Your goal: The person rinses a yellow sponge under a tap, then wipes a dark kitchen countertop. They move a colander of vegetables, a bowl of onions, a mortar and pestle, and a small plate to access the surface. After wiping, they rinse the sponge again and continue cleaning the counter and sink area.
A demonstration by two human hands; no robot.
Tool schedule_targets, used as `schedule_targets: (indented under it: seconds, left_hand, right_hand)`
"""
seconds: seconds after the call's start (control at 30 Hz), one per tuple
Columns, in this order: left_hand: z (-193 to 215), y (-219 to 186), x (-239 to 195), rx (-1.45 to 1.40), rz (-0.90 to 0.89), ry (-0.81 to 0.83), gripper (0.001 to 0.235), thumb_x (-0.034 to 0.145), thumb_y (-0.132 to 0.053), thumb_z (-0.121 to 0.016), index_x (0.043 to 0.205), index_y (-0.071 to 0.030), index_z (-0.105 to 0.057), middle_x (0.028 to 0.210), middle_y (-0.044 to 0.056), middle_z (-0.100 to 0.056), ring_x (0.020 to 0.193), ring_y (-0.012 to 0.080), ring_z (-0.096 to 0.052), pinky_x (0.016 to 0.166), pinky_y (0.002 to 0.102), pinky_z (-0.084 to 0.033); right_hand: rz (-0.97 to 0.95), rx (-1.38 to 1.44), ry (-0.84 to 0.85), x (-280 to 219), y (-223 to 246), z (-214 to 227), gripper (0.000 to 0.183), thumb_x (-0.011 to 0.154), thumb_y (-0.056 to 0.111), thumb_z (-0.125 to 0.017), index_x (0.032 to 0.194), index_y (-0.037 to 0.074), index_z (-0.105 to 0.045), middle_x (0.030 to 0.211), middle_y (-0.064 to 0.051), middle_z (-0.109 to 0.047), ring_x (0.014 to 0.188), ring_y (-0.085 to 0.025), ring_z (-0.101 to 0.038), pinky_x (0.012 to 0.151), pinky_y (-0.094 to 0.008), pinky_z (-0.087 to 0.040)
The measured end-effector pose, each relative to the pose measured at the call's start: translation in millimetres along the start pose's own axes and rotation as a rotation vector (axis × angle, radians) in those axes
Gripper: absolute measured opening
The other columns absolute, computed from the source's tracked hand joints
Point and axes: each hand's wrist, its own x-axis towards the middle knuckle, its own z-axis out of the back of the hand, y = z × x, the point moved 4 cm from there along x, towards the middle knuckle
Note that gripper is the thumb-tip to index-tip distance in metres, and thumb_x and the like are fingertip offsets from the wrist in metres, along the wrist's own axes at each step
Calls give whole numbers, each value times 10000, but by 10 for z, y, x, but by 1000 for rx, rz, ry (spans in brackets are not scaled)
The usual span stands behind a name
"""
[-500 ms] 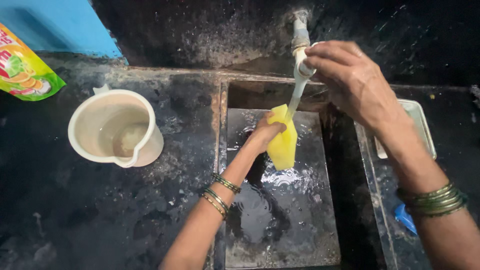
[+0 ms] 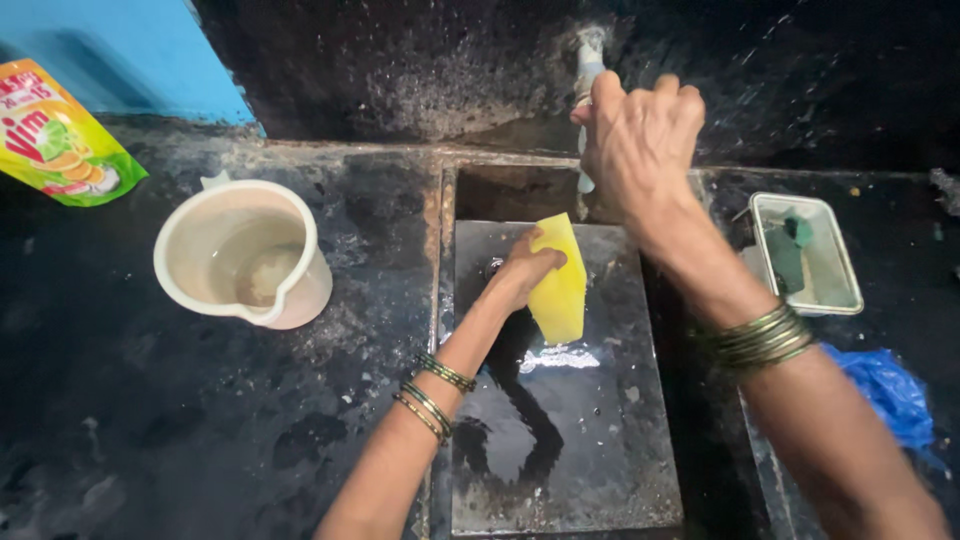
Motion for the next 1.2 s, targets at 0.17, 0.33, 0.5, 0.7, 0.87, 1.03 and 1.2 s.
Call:
schedule_targets:
  seconds: [0.17, 0.33, 0.5, 0.7, 0.87, 1.03, 1.2]
  left_hand:
    - [26, -26, -124, -20, 6, -15, 819, 774, -62, -684, 1532, -79, -374, 1167, 165, -666, 961, 258, -692, 757, 385, -592]
    - [112, -150, -375, -97, -10, -1, 741, 775, -59, -658, 1482, -98, -438, 1136, 149, -681, 951, 249, -710, 760, 375, -603]
    - [120, -26, -536, -126, 27, 88, 650, 759, -67, -604, 1399, -139, -511, 1036, 136, -663, 892, 240, -672, 725, 373, -573]
    - [-55, 207, -428, -701, 161, 69, 538, 719, -127, -562, 1252, -72, -526, 994, 111, -651, 913, 294, -632, 805, 425, -558]
    - [-155, 346, -497, -925, 301, -62, 397, 768, -354, -574, 1062, -94, -638, 997, 124, -706, 926, 317, -663, 856, 436, -551]
    - [-188, 392, -442, -785, 351, -122, 498, 846, -594, -634, 1050, -141, -672, 991, 73, -687, 908, 259, -642, 829, 422, -539]
    - [-292, 559, -177, -822, 264, -150, 403, 904, -527, -616, 948, -128, -657, 876, 48, -664, 785, 204, -631, 713, 378, -532]
  right_hand:
    - [-153, 103, 13, -21, -7, 87, 340, 1004, 411, -710, 852, 118, -629, 646, -142, -663, 644, -349, -662, 651, -484, -465]
    - [-744, 1375, 142, -713, -314, -71, 414, 1037, 452, -503, 1294, 157, -638, 959, -147, -633, 896, -270, -682, 662, -438, -600]
    - [-503, 1022, 357, -1760, 60, -931, 544, 1092, 429, -491, 1519, 106, -392, 1447, -294, -476, 1353, -431, -440, 1105, -505, -337]
    - [-674, 1161, 642, -2144, 388, -1229, 808, 931, 576, -510, 1622, 210, -305, 1544, -213, -432, 1421, -382, -438, 1165, -460, -354]
    - [-595, 1330, 653, -2122, 611, -767, 1062, 863, 578, -631, 1639, 99, -87, 1526, -262, -329, 1419, -410, -337, 1140, -475, -292]
    - [-818, 1205, 668, -2146, 715, -553, 912, 858, 551, -612, 1578, 104, -277, 1490, -246, -439, 1379, -359, -475, 1109, -433, -397]
    - [-799, 1155, 440, -1955, 769, -600, 588, 985, 425, -516, 1413, 21, -504, 1311, -286, -620, 1222, -414, -614, 1020, -447, -463]
